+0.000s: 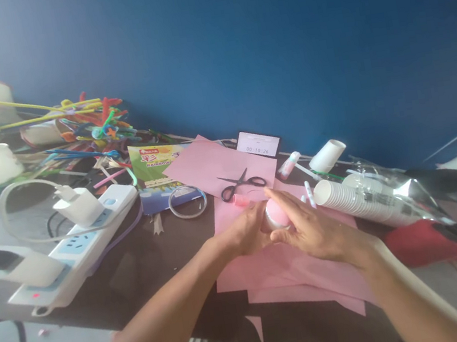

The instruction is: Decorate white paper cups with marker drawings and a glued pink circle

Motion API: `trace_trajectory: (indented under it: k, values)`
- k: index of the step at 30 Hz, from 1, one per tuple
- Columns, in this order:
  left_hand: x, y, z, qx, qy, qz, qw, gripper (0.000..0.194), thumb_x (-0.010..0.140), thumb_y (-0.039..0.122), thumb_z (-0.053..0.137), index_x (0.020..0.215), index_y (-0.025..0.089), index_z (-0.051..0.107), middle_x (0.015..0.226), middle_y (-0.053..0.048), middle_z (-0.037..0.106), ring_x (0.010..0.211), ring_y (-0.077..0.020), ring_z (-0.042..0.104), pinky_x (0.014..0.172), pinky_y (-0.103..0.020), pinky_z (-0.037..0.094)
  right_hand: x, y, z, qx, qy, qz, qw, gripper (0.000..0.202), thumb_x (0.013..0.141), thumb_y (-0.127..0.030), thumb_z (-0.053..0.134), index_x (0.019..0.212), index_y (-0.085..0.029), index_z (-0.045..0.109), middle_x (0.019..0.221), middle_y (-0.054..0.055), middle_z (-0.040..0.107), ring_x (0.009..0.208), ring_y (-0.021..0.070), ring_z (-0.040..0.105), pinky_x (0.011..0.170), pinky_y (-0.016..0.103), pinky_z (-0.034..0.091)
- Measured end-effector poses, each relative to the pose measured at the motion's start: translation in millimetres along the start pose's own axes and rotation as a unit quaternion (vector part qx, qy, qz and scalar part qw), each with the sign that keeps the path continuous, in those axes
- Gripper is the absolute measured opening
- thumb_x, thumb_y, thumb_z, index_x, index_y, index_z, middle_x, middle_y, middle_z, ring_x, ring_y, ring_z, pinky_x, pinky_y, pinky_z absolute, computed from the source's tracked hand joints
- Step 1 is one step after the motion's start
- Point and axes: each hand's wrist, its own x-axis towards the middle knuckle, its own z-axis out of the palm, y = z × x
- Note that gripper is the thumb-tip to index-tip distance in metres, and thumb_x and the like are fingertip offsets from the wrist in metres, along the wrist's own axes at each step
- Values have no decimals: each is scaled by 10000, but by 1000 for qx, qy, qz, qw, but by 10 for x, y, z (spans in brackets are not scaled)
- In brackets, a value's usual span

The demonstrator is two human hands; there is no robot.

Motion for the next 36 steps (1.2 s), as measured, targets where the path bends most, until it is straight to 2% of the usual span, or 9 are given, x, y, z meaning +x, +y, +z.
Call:
trace_trajectory:
  k: [4, 8, 12, 15, 18, 21, 23, 29, 36]
  values:
    - [-11, -32, 13, 3, 11, 2, 1000, 511, 752, 360, 624, 1148, 84, 454, 911, -149, 618, 731, -237, 577, 606, -338, 433, 7, -26, 5, -17, 2, 1, 1000, 775, 875, -512, 493, 1498, -275, 97, 1506, 117, 316, 1375, 316, 318, 1082, 557, 350]
    - [-26, -54, 16, -25, 2, -10, 1000, 519, 747, 352, 636, 1172, 117, 453, 901, -120, 616, 687, -210, 569, 584, -320, 418, 23, -80, 4, -37, 7, 0, 999, 752, 870, -523, 492, 1492, -267, 155, 1475, 126, 367, 1354, 318, 353, 1069, 553, 374]
    - [-23, -50, 12, -30, 5, -9, 1000, 544, 724, 330, 654, 1186, 141, 439, 931, -113, 603, 756, -224, 561, 628, -335, 428, 21, -92, 19, -47, 13, -3, 999, 758, 864, -535, 498, 1490, -268, 166, 1472, 130, 369, 1356, 319, 349, 1078, 556, 362]
    - [-19, -24, 2, -24, 3, -13, 1000, 445, 731, 329, 636, 1103, 146, 473, 848, -84, 596, 695, -202, 537, 601, -325, 417, 11, -64, -4, -21, 25, -3, 999, 848, 834, -560, 533, 1500, -276, 91, 1513, 127, 296, 1384, 336, 288, 1092, 584, 318]
    - [-28, 15, -12, -32, 0, -13, 999, 304, 764, 319, 595, 1013, 167, 509, 783, -52, 581, 656, -183, 517, 583, -314, 405, 13, -23, -50, 49, 87, 24, 995, 878, 829, -566, 539, 1500, -249, 69, 1522, 156, 261, 1383, 348, 283, 1080, 596, 316]
    - [-36, 56, -20, -59, 13, -14, 998, 303, 750, 274, 604, 1032, 199, 520, 813, -33, 575, 661, -168, 518, 593, -303, 406, 33, 22, -26, 128, 175, 57, 974, 832, 844, -538, 538, 1489, -220, 119, 1448, 187, 370, 1326, 322, 387, 1052, 566, 366]
    - [-30, 82, -20, -58, 21, -23, 998, 315, 726, 269, 622, 1015, 196, 520, 801, -29, 566, 646, -164, 506, 587, -301, 400, 50, 43, 46, 166, 202, 72, 963, 799, 844, -516, 555, 1476, -213, 170, 1375, 184, 459, 1281, 308, 443, 1036, 564, 381]
    - [31, 148, -10, -31, 56, -5, 998, 252, 679, 181, 612, 919, 206, 540, 791, -33, 563, 696, -195, 533, 639, -310, 399, 85, -42, 246, 203, 213, 105, 950, 573, 882, -480, 512, 1375, -210, 396, 1289, 142, 564, 1227, 285, 508, 1010, 536, 416]
    - [54, 109, 3, -30, 32, 11, 999, 122, 718, 242, 595, 829, 199, 569, 830, -73, 551, 740, -229, 537, 674, -355, 415, 115, -137, 308, 144, 211, 107, 961, 578, 876, -429, 531, 1389, -214, 372, 1241, 106, 621, 1209, 264, 539, 981, 479, 472]
